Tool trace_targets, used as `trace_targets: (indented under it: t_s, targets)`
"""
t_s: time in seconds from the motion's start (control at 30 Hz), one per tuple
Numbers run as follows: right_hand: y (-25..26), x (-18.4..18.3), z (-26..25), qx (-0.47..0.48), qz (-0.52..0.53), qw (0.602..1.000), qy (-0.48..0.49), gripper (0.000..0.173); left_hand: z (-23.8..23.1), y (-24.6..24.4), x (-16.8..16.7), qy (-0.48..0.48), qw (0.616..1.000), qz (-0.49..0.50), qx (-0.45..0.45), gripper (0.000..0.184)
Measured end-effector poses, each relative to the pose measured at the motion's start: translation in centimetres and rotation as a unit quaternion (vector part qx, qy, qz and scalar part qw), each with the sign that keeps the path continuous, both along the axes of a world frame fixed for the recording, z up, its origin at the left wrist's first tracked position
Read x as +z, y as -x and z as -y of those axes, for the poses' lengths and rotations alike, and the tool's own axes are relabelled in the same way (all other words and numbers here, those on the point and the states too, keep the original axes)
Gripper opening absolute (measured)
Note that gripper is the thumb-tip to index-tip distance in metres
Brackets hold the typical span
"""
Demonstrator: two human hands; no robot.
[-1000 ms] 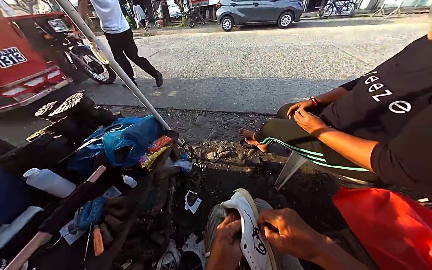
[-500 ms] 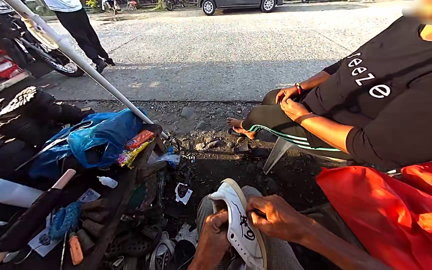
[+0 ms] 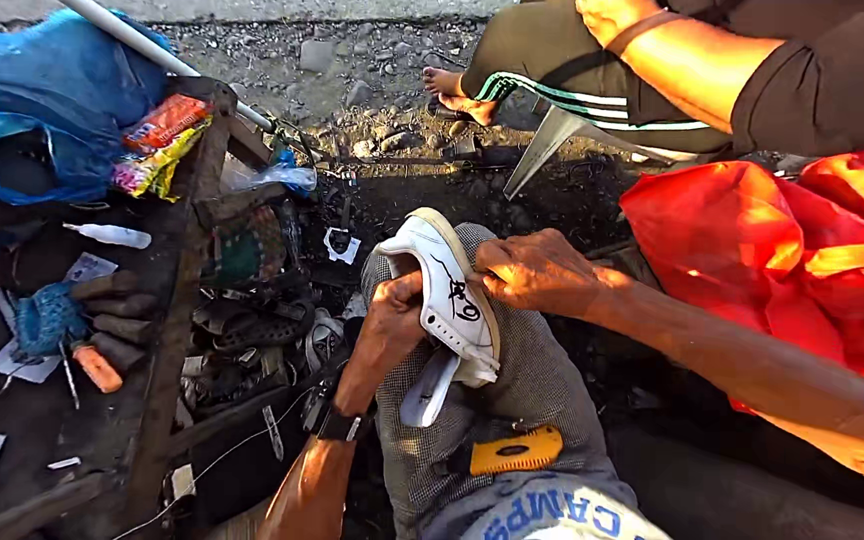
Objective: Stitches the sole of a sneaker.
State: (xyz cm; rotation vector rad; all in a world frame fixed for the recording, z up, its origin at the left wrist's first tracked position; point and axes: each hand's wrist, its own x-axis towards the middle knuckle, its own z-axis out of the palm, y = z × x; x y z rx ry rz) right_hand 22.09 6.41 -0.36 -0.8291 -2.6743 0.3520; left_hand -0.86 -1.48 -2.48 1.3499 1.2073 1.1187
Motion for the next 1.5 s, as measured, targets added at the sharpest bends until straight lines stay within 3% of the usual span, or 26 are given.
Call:
trace_targets:
  t_s: [0.23, 0.4, 0.47, 0.57, 0.63, 0.73, 0.83, 0.97, 1.03, 1.1, 1.17, 1.2, 1.27, 1.4, 1.5]
  targets:
    - [-1.2, -1.7, 1.0, -0.098, -0.074, 0.992, 0.008, 0.033, 0.0, -0.7, -0.6, -0.008, 0.997, 0.065, 0.037, 0.015]
    - [-6.1, -3.0, 1.4, -0.21, -0.059, 0.974, 0.057, 0.033, 0.2, -0.7, -0.9, -0.018, 0.996, 0.075, 0.045, 0.016]
    - [-7.0, -3.2, 1.9, -0.234, -0.075, 0.96, 0.137, 0.038, 0.2, -0.5, -0.8, -0.026, 0.999, 0.028, 0.033, 0.014]
    - [-6.1, -3.0, 3.3, -0.188, -0.132, 0.909, 0.348, 0.048, 0.3, -0.7, -1.0, -0.062, 0.997, -0.023, 0.042, 0.008]
    - [-5.5, -2.8, 4.0, -0.153, -0.149, 0.891, 0.401, 0.048, 0.2, -0.7, -1.1, -0.075, 0.995, -0.046, 0.053, 0.007]
    - [-5.1, -2.5, 4.7, -0.122, -0.239, 0.883, 0.384, 0.037, 0.2, -0.2, -1.2, -0.075, 0.996, -0.034, 0.037, 0.006]
    - [-3.8, -2.3, 4.9, -0.129, -0.32, 0.887, 0.308, 0.022, 0.2, 0.0, -1.3, -0.077, 0.996, -0.022, 0.024, 0.007]
    - [-0.9, -4.0, 4.3, -0.148, -0.238, 0.951, 0.133, 0.021, 0.2, 0.2, -1.2, -0.07, 0.997, -0.021, 0.01, 0.009]
    - [-0.1, -4.3, 3.9, -0.143, -0.234, 0.954, 0.122, 0.019, 0.0, 0.6, -1.2, -0.063, 0.998, -0.025, -0.008, 0.009]
    - [-0.2, -3.3, 3.9, -0.123, -0.313, 0.907, 0.253, 0.018, 0.0, 0.9, -1.0, -0.047, 0.998, -0.021, -0.023, 0.009]
    - [-1.1, -2.3, 3.8, -0.074, -0.436, 0.788, 0.429, 0.017, 0.0, 1.1, -0.8, -0.03, 0.999, -0.012, -0.031, 0.01]
    - [-1.7, -2.2, 3.7, -0.052, -0.485, 0.727, 0.482, 0.02, 0.0, 1.2, -0.8, -0.026, 0.999, -0.012, -0.033, 0.011]
    - [-3.4, -1.9, 3.4, -0.036, -0.543, 0.648, 0.533, 0.024, -0.1, 1.3, -1.0, -0.036, 0.998, -0.023, -0.036, 0.01]
    - [-5.3, -1.1, 3.3, -0.037, -0.604, 0.573, 0.553, 0.022, 0.1, 0.7, -1.8, -0.084, 0.995, -0.058, 0.0, 0.006]
    - [-5.4, -1.4, 3.3, 0.028, -0.55, 0.594, 0.587, 0.022, 0.2, 0.4, -2.2, -0.099, 0.993, -0.066, 0.024, 0.006]
